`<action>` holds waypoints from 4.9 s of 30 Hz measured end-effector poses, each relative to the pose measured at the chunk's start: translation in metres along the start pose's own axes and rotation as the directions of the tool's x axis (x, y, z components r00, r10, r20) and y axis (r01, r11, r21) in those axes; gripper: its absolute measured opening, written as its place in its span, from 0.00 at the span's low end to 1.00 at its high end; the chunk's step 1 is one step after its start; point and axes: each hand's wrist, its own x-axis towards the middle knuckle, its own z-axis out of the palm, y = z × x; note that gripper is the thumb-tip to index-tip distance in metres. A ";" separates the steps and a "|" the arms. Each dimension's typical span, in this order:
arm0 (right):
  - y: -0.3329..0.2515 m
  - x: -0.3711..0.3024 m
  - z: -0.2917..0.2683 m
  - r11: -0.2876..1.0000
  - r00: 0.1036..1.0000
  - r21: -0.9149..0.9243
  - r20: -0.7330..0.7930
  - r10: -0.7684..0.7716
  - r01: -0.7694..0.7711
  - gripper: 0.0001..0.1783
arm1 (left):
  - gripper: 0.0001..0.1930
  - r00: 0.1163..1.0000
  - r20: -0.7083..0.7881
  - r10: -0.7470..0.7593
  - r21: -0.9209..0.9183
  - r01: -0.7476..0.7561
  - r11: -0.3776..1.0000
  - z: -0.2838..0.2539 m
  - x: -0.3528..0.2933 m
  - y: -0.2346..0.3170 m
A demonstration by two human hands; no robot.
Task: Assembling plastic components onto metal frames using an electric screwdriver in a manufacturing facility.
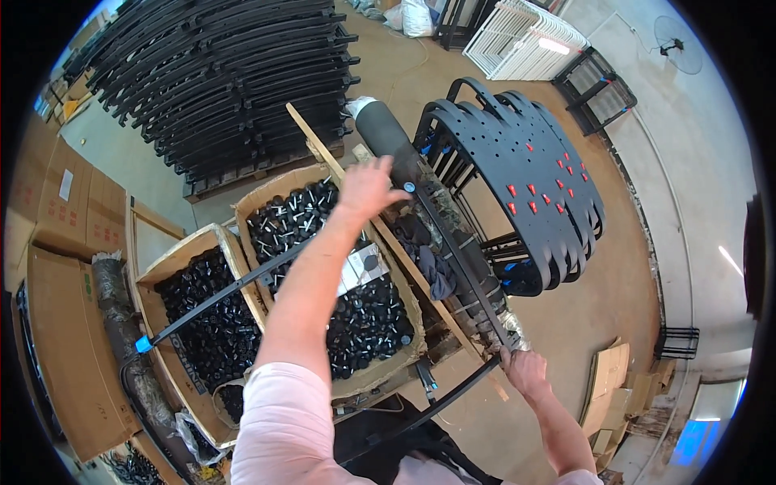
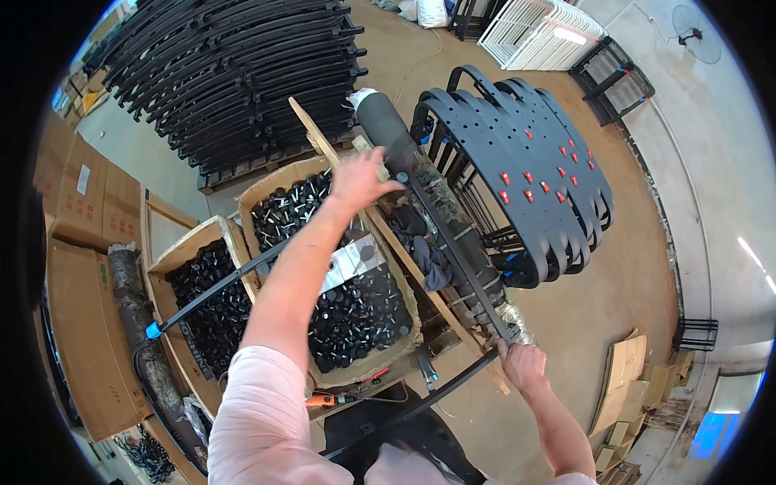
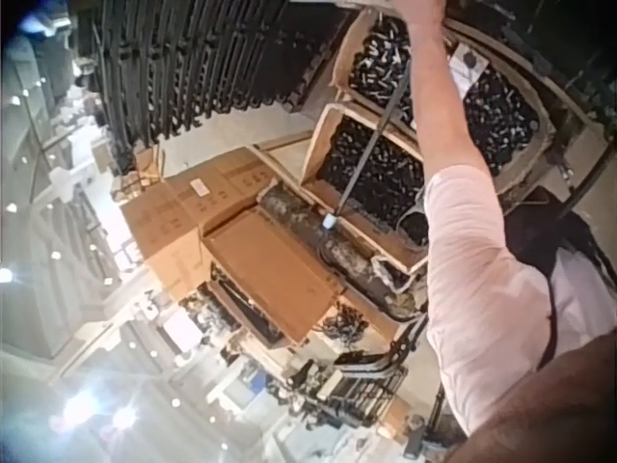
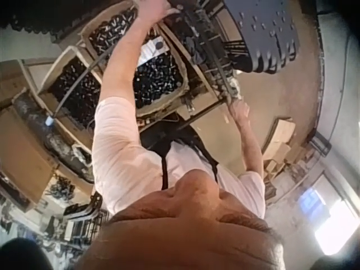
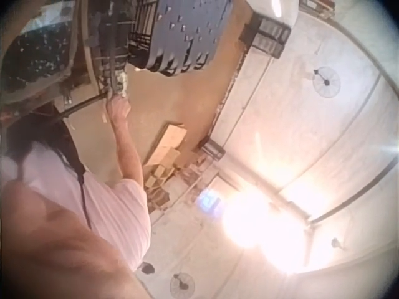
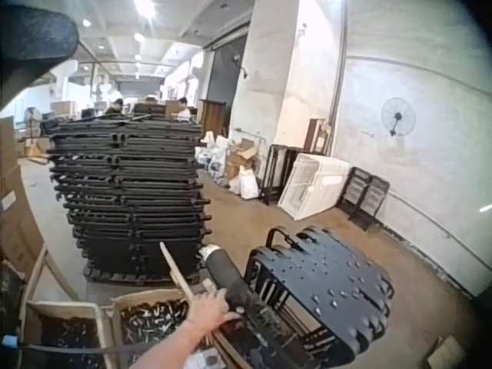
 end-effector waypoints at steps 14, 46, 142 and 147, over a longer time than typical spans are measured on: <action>-0.002 -0.010 -0.013 0.987 0.989 0.073 -0.053 -0.139 0.143 0.33 | 0.19 0.949 0.274 0.155 0.208 -0.216 0.954 0.018 0.036 0.030; -0.005 -0.009 -0.023 0.978 0.978 0.022 -0.026 -0.205 0.205 0.26 | 0.18 0.862 0.506 -0.022 0.274 -0.136 0.952 -0.004 0.041 0.057; -0.523 0.012 -0.163 0.299 0.230 -0.226 -0.285 -0.931 0.927 0.18 | 0.17 0.614 0.445 -0.652 -0.891 0.375 -0.256 -0.190 -0.656 0.042; -0.530 0.020 -0.154 0.361 0.256 -0.296 -0.340 -0.905 0.884 0.20 | 0.16 0.563 0.434 -0.704 -0.892 0.380 -0.246 -0.195 -0.648 0.083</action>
